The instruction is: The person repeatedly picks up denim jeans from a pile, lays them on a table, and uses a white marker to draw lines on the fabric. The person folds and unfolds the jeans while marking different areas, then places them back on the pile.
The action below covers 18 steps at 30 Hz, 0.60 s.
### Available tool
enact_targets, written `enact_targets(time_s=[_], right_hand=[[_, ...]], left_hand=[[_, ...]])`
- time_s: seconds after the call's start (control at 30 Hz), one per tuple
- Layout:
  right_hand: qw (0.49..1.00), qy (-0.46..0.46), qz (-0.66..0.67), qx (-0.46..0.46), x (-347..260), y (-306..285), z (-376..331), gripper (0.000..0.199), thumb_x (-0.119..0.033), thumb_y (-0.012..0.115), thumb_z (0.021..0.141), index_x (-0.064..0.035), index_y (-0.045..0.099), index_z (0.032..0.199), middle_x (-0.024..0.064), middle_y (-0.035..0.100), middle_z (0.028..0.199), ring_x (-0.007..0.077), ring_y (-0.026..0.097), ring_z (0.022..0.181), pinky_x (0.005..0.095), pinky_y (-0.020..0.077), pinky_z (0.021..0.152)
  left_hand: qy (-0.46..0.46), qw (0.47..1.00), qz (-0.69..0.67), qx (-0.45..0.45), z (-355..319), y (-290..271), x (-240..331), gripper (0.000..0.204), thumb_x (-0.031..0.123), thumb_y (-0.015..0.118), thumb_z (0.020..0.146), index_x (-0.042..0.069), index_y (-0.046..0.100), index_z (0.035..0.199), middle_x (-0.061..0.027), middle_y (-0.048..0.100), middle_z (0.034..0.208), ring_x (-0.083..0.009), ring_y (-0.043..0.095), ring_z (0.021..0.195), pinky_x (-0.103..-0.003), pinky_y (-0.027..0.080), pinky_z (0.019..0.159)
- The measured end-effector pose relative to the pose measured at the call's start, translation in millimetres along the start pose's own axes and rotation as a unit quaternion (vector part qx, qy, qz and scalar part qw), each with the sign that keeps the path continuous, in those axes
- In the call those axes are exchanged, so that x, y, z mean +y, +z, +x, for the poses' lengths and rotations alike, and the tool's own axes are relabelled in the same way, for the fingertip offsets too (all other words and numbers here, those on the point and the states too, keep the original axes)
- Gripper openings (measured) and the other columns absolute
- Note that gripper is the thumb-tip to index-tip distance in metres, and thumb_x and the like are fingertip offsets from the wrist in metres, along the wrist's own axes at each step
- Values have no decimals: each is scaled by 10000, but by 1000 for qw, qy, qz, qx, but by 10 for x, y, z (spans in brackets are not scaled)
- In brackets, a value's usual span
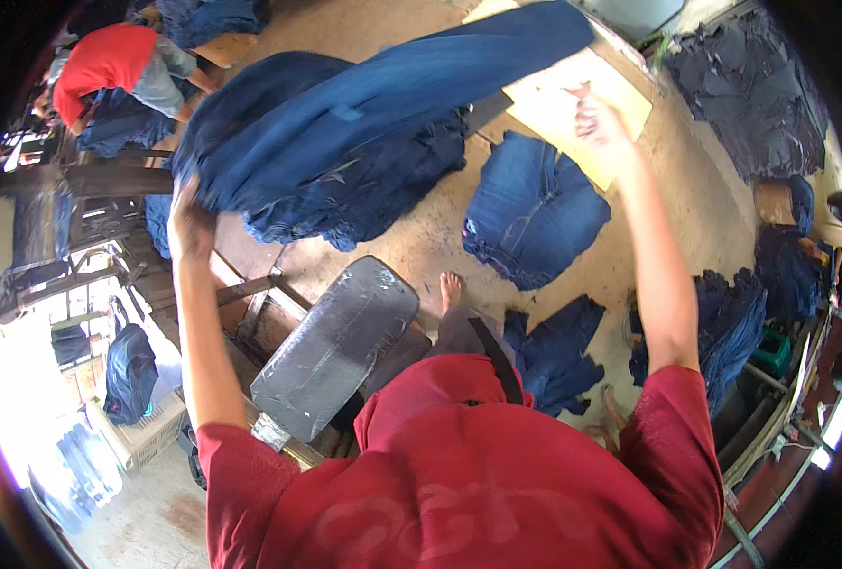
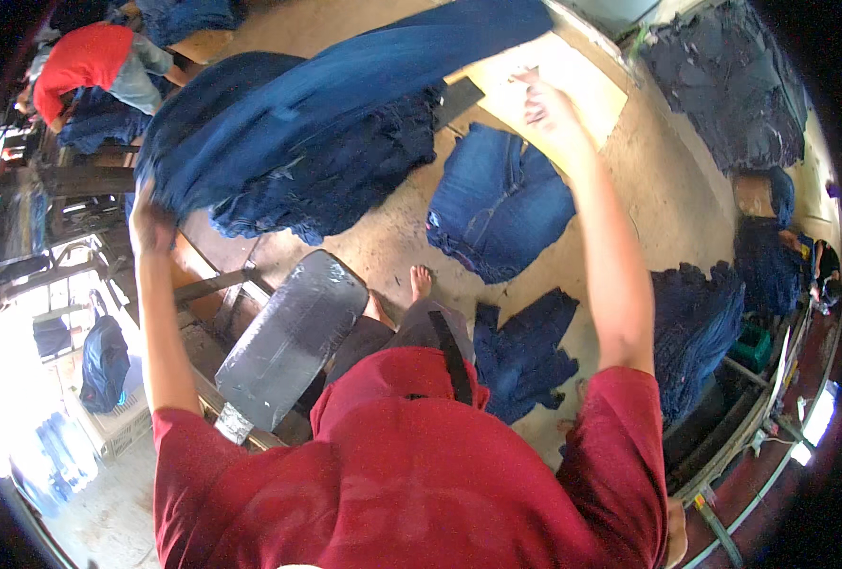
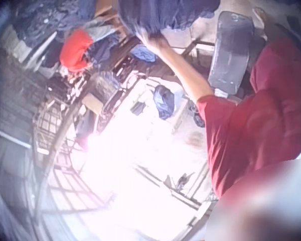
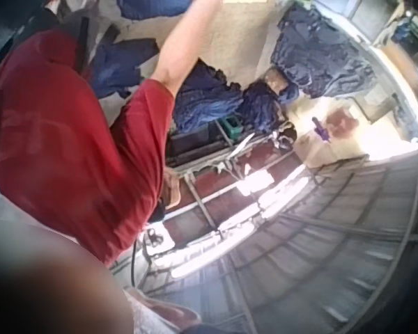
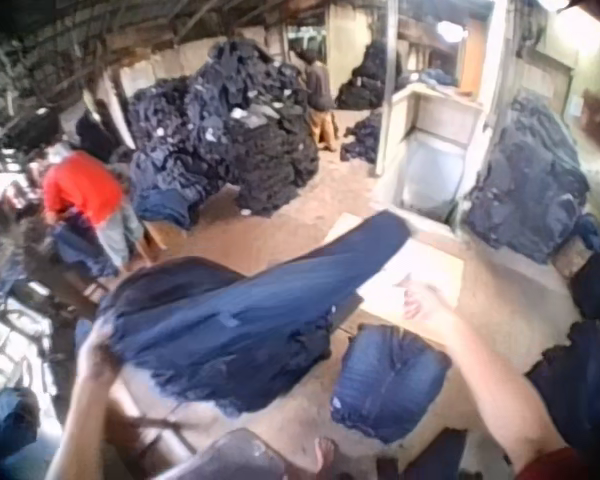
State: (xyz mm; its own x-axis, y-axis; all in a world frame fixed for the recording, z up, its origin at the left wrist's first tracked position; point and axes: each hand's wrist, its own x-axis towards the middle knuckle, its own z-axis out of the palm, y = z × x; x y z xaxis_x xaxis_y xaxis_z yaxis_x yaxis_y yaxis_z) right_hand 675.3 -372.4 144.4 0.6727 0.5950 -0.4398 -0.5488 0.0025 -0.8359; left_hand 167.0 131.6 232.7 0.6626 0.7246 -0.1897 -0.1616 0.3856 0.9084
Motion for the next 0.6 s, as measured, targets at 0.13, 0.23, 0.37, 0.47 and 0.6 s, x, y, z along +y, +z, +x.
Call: enact_targets(time_s=[0.13,0.23,0.37,0.47,0.6], right_hand=[[921,143,-352,90,1861,-192,201,447,-534,864,909,-122,693,928,-18,626,737,143,643,671,299,501,607],[775,72,-622,92,3118,-349,-94,560,-547,889,858,-73,658,1047,135,736,953,385,734,933,479,595,823],[653,105,-747,66,4069,-368,-535,653,-486,904,820,-117,582,1251,128,624,1316,371,607,1278,515,587,940],[564,97,-817,72,4325,-318,-595,454,-331,807,919,-150,568,1260,80,543,1391,333,534,1330,532,579,928],[525,-9,-849,61,4339,-412,-630,230,-119,608,1012,-135,565,1237,48,551,1389,327,601,1202,513,595,857]], left_hand=[[-9,821,550,152,-907,-998,-334,450,266,679,1066,30,639,1447,-209,676,1407,-326,660,1254,-447,485,1101],[-38,678,711,184,-1808,-912,-877,343,282,655,1092,-32,704,1218,-246,687,1278,-398,663,1113,-476,518,1009],[-114,652,739,126,-2775,-305,-1744,384,272,559,1123,-16,650,1360,-239,657,1377,-426,598,1281,-526,402,1179],[-36,656,738,152,-2886,-106,-1948,348,261,529,1107,23,702,1293,-202,698,1236,-397,606,1165,-513,401,1113],[-26,642,751,154,-2764,-54,-1884,320,241,538,1100,28,713,1262,-178,716,1176,-384,614,1126,-492,408,1093]])
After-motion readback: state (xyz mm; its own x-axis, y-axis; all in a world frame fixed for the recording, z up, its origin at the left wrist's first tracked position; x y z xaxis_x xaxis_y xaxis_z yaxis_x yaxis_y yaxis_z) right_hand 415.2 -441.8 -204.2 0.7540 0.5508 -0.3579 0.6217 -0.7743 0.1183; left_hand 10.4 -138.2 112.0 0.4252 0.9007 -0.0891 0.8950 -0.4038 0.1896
